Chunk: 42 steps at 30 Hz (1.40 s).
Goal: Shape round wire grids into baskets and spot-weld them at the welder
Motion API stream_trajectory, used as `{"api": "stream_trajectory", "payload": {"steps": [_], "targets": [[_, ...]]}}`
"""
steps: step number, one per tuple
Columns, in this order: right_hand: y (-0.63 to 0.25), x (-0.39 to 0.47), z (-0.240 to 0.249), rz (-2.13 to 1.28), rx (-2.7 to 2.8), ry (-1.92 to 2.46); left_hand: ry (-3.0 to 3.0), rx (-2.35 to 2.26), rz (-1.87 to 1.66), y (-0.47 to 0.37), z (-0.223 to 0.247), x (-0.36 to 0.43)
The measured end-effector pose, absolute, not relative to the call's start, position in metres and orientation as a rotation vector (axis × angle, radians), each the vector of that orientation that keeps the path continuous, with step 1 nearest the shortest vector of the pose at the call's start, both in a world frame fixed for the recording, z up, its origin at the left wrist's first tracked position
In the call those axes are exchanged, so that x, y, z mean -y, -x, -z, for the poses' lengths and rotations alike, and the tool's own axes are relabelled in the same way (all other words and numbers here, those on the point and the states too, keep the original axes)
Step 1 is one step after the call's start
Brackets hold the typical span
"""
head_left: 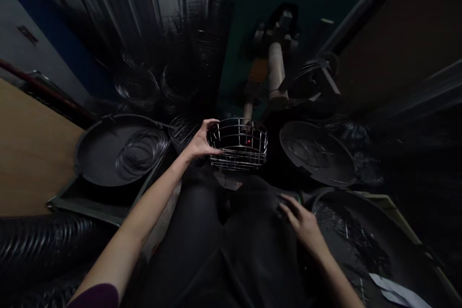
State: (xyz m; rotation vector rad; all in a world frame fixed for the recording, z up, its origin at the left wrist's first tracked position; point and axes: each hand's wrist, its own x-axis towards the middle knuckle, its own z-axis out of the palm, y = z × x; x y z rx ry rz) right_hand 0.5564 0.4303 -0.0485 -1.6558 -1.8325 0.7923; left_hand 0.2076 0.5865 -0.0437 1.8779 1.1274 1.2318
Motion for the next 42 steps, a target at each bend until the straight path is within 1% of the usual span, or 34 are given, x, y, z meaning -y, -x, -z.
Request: {"api": "stream_trajectory", "payload": {"steps": [2,5,7,8,10,12,14,17,24,37,42], "targets": [[-0.532,-0.450,0.014,-0.885,1.776,1.551,-2.066,-1.173,-1.159,-0.208,0.028,-0.568],[-0.492,-0.485,-0.030,-1.176,1.848,1.391,-2.305,-1.180,-0.976,-0.220,0.010,-0.550],[-0.473,-0.507,-0.042,-1.310,1.949,1.385,-2.384,-1.173,-0.868,-0.231,0.005,-0.545],[-0.466,-0.515,-0.043,-1.290,2.005,1.418,-2.402,-1.181,-0.833,-0.236,0.004,-0.544],[-0.458,-0.523,-0.039,-1.030,2.156,1.493,-2.414,-1.201,-0.797,-0.243,0.004,-0.543],[-0.456,-0.523,-0.033,-0.610,2.355,1.514,-2.414,-1.207,-0.803,-0.247,0.006,-0.544],[-0.457,-0.517,-0.027,-0.269,2.561,1.482,-2.408,-1.211,-0.835,-0.248,0.008,-0.547],[-0.461,-0.512,-0.024,-0.024,2.757,1.414,-2.379,-1.221,-0.862,-0.250,0.009,-0.551],[-0.472,-0.532,-0.027,0.193,2.783,1.337,-2.335,-1.222,-0.867,-0.261,0.003,-0.569],[-0.468,-0.555,-0.041,0.217,2.764,1.405,-2.351,-1.211,-0.829,-0.261,-0.007,-0.600],[-0.468,-0.559,-0.042,0.156,2.736,1.446,-2.355,-1.136,-0.782,-0.259,-0.009,-0.610]]}}
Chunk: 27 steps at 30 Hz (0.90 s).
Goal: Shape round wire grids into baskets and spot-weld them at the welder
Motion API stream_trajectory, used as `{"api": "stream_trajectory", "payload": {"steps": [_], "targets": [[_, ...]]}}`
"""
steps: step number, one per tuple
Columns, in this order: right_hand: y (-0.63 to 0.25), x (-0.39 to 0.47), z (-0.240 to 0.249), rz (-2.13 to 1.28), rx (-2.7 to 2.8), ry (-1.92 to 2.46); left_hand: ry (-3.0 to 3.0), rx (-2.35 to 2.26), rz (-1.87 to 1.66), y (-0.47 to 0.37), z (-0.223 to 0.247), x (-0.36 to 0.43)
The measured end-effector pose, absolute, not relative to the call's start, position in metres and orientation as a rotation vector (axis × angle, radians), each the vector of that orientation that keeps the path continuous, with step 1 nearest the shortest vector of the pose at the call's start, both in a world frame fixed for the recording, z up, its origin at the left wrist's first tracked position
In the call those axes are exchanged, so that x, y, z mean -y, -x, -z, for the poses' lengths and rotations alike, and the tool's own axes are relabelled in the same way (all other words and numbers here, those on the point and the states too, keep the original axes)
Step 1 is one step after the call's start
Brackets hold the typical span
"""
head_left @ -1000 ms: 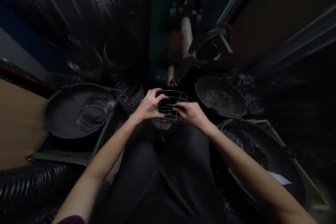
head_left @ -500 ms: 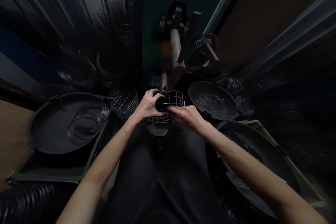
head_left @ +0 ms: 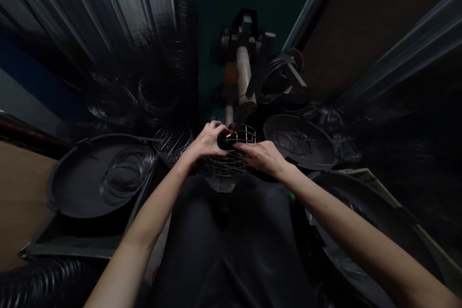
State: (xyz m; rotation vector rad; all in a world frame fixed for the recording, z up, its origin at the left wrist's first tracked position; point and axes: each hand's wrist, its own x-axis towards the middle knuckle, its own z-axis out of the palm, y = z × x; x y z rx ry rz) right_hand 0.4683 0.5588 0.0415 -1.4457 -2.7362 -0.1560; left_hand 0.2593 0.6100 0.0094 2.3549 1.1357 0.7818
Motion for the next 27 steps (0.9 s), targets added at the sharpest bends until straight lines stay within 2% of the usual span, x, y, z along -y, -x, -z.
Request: {"api": "stream_trajectory", "payload": {"steps": [4,10,23,27], "targets": [[-0.475,-0.551,-0.032,0.102,2.589,1.400,-2.320,-1.150,-0.786,-0.259,-0.014,-0.611],[-0.482,-0.561,-0.019,0.225,2.319,1.539,-2.290,-1.246,-0.829,-0.261,-0.017,-0.626],[-0.475,-0.600,-0.022,0.160,2.207,1.634,-2.275,-1.250,-0.853,-0.266,-0.021,-0.663],[-0.485,-0.607,-0.024,0.064,2.174,1.541,-2.228,-1.240,-0.862,-0.262,-0.019,-0.667]]}}
